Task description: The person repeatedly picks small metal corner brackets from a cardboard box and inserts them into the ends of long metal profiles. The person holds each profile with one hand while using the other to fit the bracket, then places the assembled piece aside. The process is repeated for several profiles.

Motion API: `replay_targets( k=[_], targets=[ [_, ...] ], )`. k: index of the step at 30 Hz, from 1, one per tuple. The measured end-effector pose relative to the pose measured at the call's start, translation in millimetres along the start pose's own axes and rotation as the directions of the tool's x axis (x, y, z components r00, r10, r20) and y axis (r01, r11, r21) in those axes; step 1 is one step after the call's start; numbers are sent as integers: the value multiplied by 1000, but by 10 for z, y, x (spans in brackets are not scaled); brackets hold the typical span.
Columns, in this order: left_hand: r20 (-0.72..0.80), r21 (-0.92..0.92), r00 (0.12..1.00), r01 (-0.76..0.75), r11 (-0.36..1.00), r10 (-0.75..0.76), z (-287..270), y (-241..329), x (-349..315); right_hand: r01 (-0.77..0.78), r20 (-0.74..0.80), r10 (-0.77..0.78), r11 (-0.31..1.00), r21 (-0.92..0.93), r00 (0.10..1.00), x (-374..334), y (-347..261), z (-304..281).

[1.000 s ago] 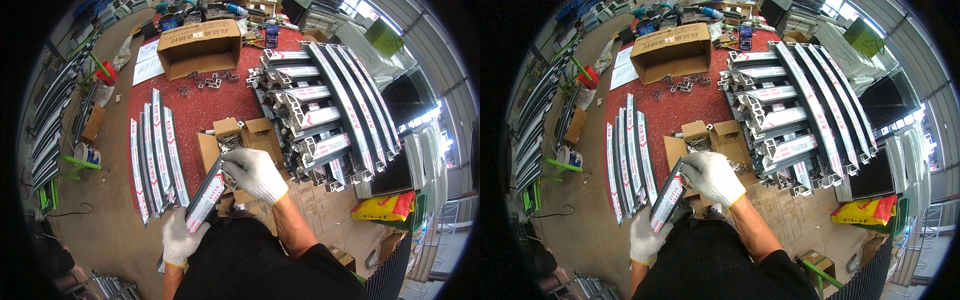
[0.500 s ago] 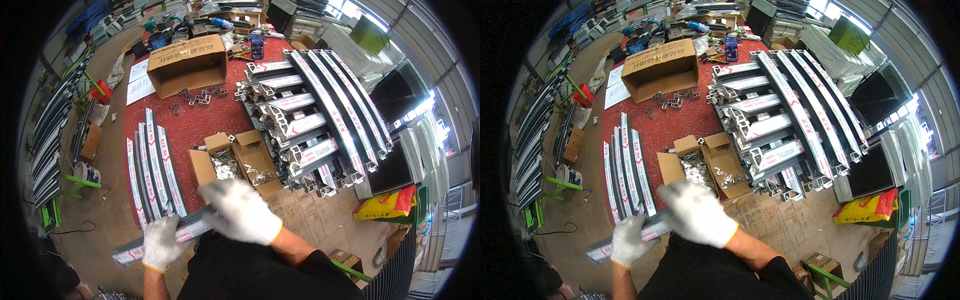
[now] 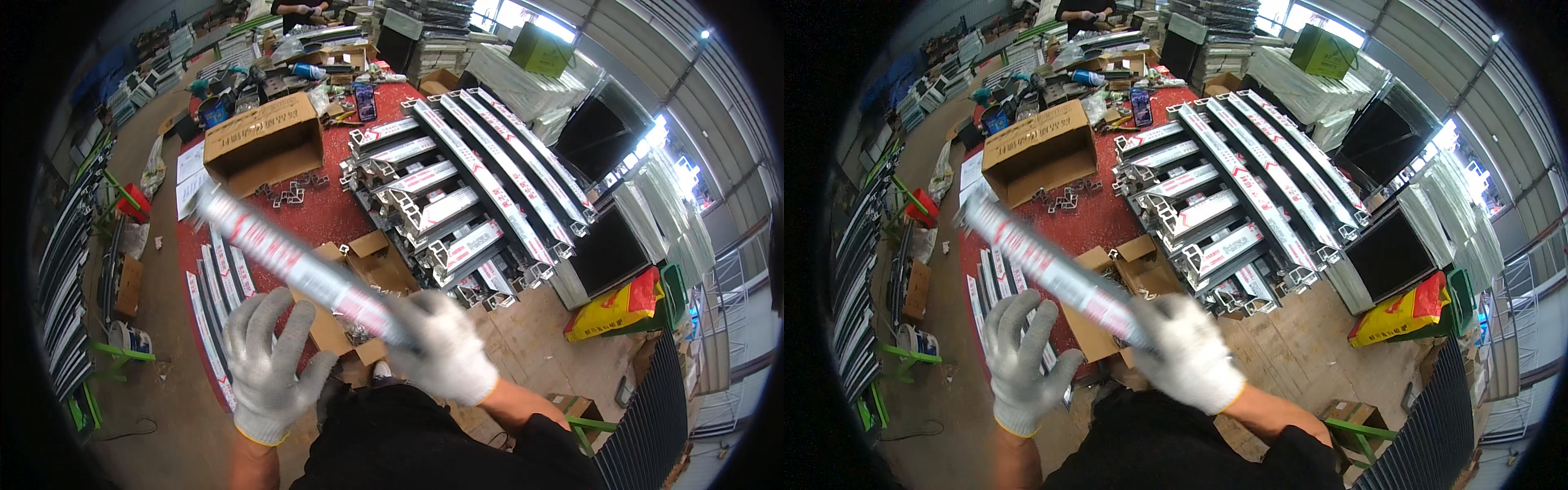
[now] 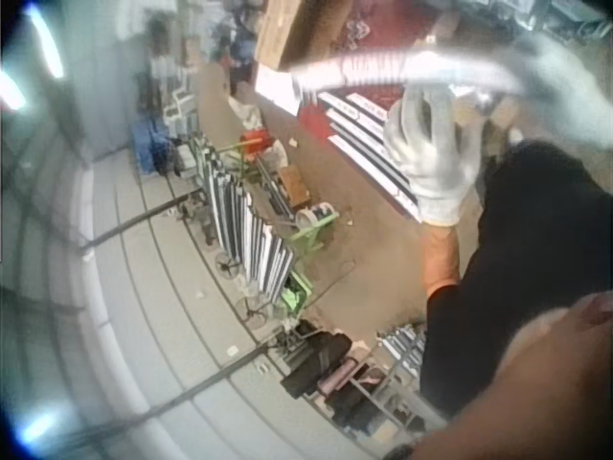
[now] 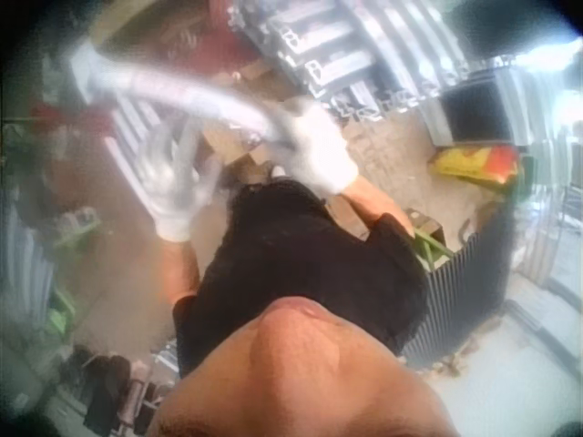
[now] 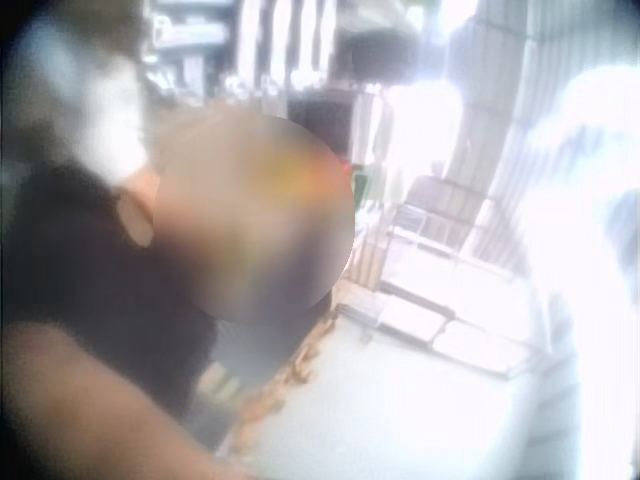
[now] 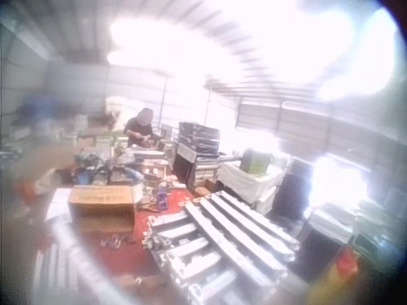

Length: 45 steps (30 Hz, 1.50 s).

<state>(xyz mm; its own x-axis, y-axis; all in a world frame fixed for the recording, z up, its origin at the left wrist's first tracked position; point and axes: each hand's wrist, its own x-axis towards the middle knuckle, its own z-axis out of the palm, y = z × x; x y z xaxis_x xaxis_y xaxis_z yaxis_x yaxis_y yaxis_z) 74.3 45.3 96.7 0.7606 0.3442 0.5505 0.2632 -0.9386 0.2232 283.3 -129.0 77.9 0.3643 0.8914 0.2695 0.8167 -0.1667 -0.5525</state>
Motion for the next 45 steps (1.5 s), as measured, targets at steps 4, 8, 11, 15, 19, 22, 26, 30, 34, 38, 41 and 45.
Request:
replay_targets(
  k=[4, 8, 11, 15, 19, 22, 26, 30, 34, 38, 41, 45],
  targets=[
    [-27, -109, 997, 67, 992, -71, 141, 27, -62, -181, -179, 157, 976, -124, 971, 217, 242, -404],
    [-1, -164, 994, 109, 980, -110, 290, 46, -196, -330, -247, 262, 897, -295, 933, 437, 605, -564],
    [0, -166, 987, 156, 974, -158, 365, 44, -307, -337, -259, 256, 876, -346, 931, 600, 820, -550],
    [2, -190, 972, 229, 955, -233, 415, 48, -424, -442, -258, 367, 816, -372, 894, 710, 912, -493],
    [47, -226, 952, 306, 925, -303, 468, 98, -495, -464, -290, 371, 791, -400, 882, 720, 1007, -517],
    [107, -212, 929, 370, 904, -355, 501, 87, -592, -443, -241, 372, 763, -470, 896, 734, 1084, -539],
    [70, -196, 840, 540, 819, -537, 604, -47, -872, -280, -345, 102, 808, -519, 933, 702, 957, -458],
    [3, 15, 614, 789, 614, -789, 802, -389, -1239, 33, -366, -85, 989, -147, 927, 438, 598, -389],
    [-85, 173, 415, 901, 397, -906, 953, -799, -1595, 247, -69, -237, 942, 229, 969, 290, 309, -32],
    [-19, 303, 365, 889, 343, -931, 1058, -990, -1759, 224, 175, -291, 919, 324, 941, 114, 20, 483],
    [11, 266, 461, 854, 447, -887, 1130, -1140, -1677, 97, 380, -299, 879, 467, 876, -39, -209, 958],
    [-127, 173, 433, 896, 409, -893, 996, -1275, -1715, -13, 520, -278, 873, 488, 808, 6, -562, 1901]
  ],
)
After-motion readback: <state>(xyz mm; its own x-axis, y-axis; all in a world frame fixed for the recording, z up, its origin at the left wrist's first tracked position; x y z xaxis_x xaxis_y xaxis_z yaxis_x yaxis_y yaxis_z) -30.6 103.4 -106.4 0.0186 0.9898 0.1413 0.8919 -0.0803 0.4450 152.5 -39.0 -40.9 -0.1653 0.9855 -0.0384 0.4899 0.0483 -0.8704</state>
